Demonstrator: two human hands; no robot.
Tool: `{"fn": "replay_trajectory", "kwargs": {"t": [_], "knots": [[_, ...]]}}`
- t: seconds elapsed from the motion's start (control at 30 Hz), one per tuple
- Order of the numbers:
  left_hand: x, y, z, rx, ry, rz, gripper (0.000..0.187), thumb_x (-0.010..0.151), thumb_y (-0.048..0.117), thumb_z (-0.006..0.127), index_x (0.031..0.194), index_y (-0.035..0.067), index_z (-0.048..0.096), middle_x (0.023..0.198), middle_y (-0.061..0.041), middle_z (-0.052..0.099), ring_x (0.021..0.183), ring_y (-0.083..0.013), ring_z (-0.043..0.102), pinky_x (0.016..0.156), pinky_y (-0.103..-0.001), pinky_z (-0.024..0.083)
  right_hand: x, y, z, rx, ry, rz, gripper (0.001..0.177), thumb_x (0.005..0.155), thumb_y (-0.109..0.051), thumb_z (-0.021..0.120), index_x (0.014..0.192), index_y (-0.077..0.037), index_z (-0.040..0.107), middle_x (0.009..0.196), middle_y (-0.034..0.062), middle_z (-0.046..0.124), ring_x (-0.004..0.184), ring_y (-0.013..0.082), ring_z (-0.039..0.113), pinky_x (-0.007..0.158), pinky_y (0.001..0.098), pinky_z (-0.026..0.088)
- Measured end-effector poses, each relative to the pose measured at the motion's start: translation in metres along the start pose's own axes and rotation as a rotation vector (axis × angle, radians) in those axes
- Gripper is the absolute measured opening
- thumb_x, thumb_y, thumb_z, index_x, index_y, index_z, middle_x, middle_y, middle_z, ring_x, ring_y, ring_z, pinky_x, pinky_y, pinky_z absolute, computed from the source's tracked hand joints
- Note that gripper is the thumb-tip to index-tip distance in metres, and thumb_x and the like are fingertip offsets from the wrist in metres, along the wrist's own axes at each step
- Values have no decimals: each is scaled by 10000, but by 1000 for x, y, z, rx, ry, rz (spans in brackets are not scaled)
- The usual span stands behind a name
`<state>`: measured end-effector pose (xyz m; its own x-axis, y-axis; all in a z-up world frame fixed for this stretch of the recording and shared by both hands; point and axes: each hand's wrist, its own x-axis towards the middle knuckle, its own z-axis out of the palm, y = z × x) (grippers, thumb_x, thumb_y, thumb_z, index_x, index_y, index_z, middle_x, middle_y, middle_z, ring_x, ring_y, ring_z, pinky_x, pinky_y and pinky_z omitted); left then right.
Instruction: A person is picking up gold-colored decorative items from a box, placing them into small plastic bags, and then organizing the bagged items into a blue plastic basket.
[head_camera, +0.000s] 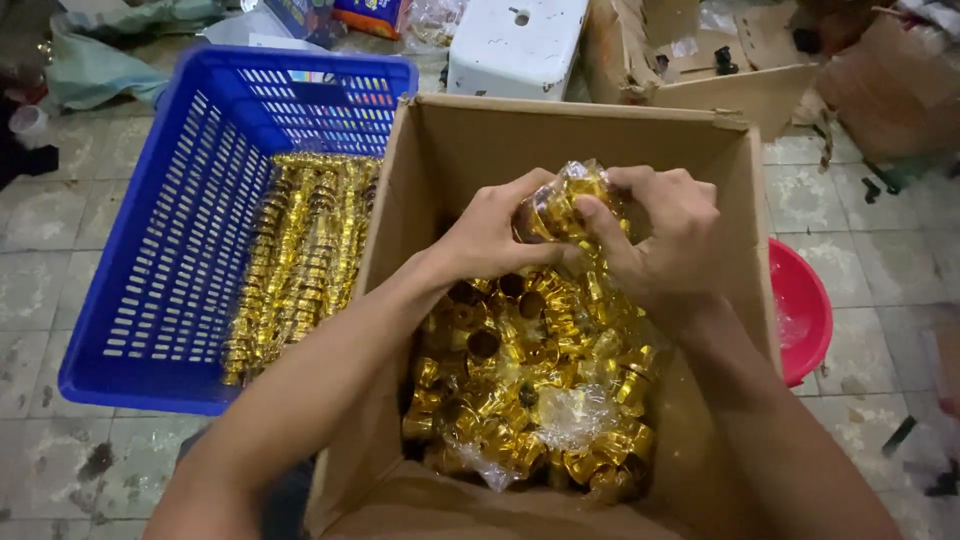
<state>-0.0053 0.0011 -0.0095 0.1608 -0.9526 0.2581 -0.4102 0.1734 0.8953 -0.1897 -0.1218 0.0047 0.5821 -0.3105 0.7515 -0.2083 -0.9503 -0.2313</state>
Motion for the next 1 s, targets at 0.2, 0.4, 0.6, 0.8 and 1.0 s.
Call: {"fn": "replay_trajectory", "kwargs": {"t": [0.2,0.4,0.6,0.8,1.0], "knots": [[1,0,10,161,66,63,644,746,454,877,1246,214,551,932,-122,718,873,-348,739,775,-463,587,12,-23,-17,97,54,124,86,1023,-176,844,1030,-136,768,779,19,685,777,219,700,838,312,484],[1,-11,17,73,71,44,609,703,452,890,1183,247,575,856,-67,701,784,-282,739,715,-383,581,16,-29,-35,358,30,296,75,1069,-114,794,1083,-93,723,843,51,680,842,174,644,893,295,464],[4,14,8,-24,-24,24,573,791,429,783,1225,114,581,1033,-47,749,872,-160,721,784,-295,574,24,-17,-42,189,-177,145,235,1000,-237,791,1077,-25,725,1020,116,734,927,233,665,797,366,542],[5,13,11,45,-51,5,545,762,436,812,1158,136,590,941,-5,711,769,-124,628,718,-281,508,33,-40,-51,301,-243,242,96,1015,-82,734,1041,9,715,966,134,725,782,199,687,670,289,571],[10,17,5,59,-267,-198,654,744,344,836,1280,138,525,1003,-38,715,753,-138,640,706,-290,537,20,-12,-41,157,-106,51,77,1015,-70,822,994,-17,771,935,82,752,857,233,619,770,369,485]]}}
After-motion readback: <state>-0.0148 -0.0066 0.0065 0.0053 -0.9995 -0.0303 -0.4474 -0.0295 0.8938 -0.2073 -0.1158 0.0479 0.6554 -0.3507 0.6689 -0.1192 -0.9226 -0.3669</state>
